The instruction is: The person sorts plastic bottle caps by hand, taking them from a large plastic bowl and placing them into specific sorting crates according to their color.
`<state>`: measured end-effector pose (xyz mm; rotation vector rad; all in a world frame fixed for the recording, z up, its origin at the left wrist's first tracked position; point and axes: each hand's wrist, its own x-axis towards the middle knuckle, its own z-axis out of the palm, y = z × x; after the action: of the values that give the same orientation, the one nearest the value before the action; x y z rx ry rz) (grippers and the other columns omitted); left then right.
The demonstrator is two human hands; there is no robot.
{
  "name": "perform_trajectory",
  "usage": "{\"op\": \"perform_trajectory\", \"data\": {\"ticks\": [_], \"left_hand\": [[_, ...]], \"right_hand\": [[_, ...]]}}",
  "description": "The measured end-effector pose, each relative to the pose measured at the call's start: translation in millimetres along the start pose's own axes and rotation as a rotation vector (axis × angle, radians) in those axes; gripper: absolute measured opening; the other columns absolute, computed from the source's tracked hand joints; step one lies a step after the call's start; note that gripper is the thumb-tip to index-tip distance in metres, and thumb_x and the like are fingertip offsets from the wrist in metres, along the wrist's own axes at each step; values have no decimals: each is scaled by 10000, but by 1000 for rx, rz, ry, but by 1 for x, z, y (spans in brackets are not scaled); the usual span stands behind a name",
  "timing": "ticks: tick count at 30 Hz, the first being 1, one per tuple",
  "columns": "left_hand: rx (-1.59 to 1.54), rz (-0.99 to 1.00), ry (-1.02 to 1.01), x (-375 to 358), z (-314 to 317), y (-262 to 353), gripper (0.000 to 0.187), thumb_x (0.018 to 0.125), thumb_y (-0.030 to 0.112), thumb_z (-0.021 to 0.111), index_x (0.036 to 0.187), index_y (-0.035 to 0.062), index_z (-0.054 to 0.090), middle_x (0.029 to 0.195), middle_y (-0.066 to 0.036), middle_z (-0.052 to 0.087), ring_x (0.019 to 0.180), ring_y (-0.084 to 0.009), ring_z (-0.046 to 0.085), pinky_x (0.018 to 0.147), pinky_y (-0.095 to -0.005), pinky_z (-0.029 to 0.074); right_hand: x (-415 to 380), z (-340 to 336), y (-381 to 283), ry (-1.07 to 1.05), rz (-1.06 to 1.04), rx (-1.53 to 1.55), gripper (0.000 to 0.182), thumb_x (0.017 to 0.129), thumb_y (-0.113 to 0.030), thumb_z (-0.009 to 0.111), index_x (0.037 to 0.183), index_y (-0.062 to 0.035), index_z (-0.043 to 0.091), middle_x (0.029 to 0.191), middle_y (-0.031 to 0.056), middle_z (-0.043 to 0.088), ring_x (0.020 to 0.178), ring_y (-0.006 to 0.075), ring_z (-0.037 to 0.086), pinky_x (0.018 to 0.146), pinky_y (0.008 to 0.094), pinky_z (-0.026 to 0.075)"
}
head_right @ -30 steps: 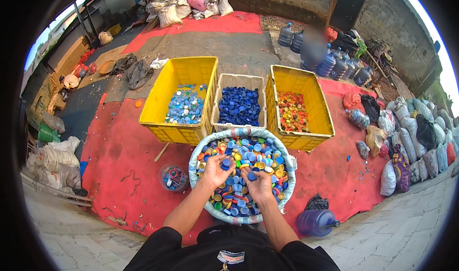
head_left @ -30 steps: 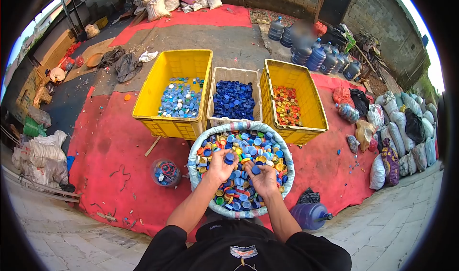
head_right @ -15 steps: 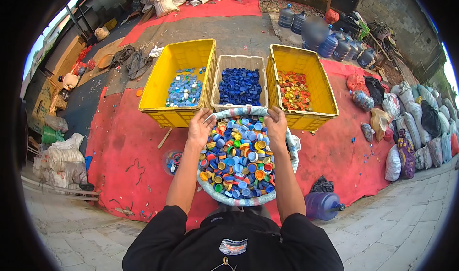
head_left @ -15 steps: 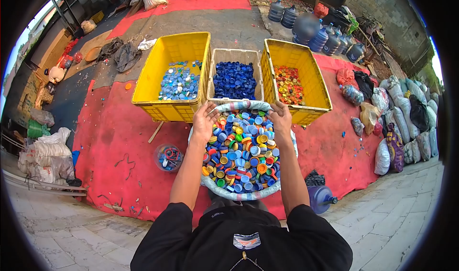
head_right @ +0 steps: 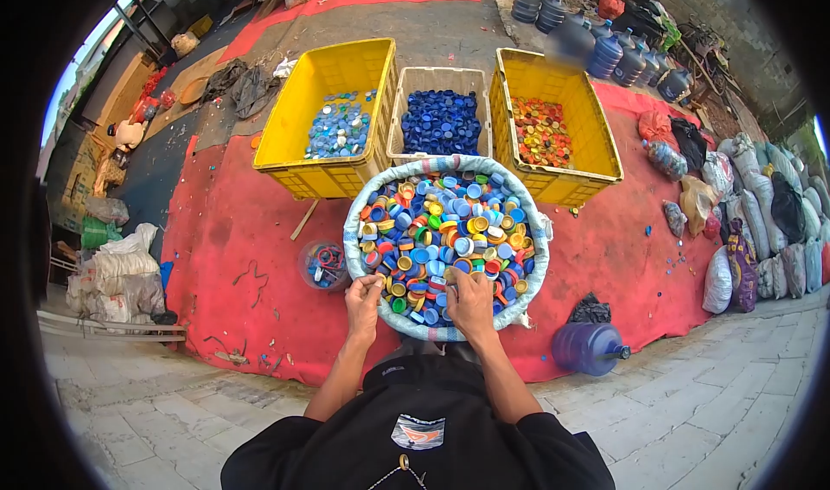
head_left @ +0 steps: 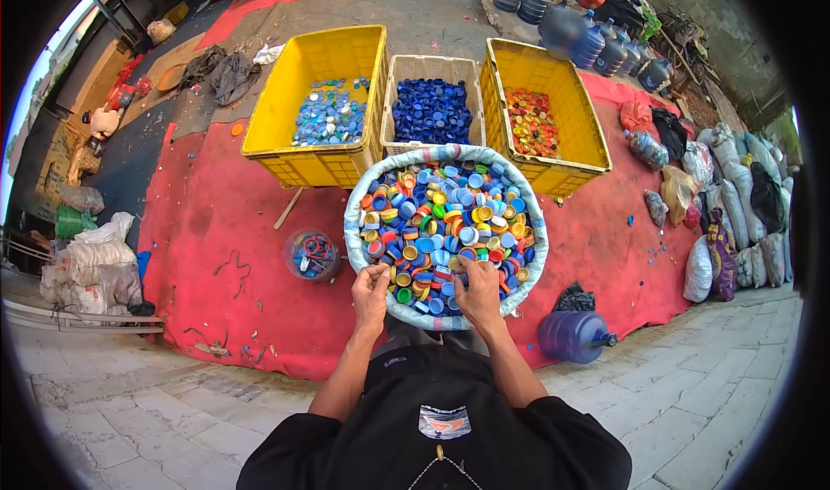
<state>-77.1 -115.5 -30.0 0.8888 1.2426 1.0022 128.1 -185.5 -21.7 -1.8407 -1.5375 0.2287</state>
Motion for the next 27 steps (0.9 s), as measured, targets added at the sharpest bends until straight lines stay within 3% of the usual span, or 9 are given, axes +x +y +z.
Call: {"op": "perform_trajectory", "data": {"ticks": [8, 12, 21, 24, 27], "left_hand": [[23, 65, -61, -2, 8, -4, 169, 904, 156, 659, 983, 11, 625, 865, -9, 613, 747, -64, 536, 689, -221, 443], [30, 57, -78, -6, 9, -3, 174, 904, 152, 658, 996, 8, 624, 868, -8, 613, 747, -64, 535, 696, -217, 445], [60, 54, -66, -6, 11, -4, 177, 905, 148, 656, 1006, 6, 619, 866, -6, 613, 739, -60, 533, 671, -215, 449], [87, 43, -85, -4, 15, 3, 175, 902, 144, 654, 1008, 14, 605, 887, -2, 605, 789, -60, 537, 718, -220, 437], [106, 54, -104, 3, 21, -2, 178, 900, 146, 658, 1007, 14, 604, 881, -2, 606, 781, -57, 535, 711, -216, 436]], "right_hand": [[41, 2, -8, -204, -139, -148, 586, 735, -70, 715, 1290, -61, 527, 1042, 44, 697, 973, 254, 535, 847, 422, 380], [51, 5, -6, -344, -199, -242, 573, 738, -47, 649, 1298, -78, 527, 980, 90, 696, 977, 294, 532, 828, 465, 382], [58, 12, 1, -347, -324, -252, 585, 741, -33, 644, 1309, -89, 516, 969, 80, 696, 1001, 294, 529, 856, 496, 375], [59, 4, -2, -354, -237, -88, 576, 743, -35, 650, 1303, -89, 528, 1007, 64, 689, 1006, 285, 528, 865, 489, 377], [57, 3, -4, -357, -249, -202, 582, 744, -41, 652, 1310, -89, 525, 1056, 54, 678, 1015, 275, 526, 864, 479, 378]]}}
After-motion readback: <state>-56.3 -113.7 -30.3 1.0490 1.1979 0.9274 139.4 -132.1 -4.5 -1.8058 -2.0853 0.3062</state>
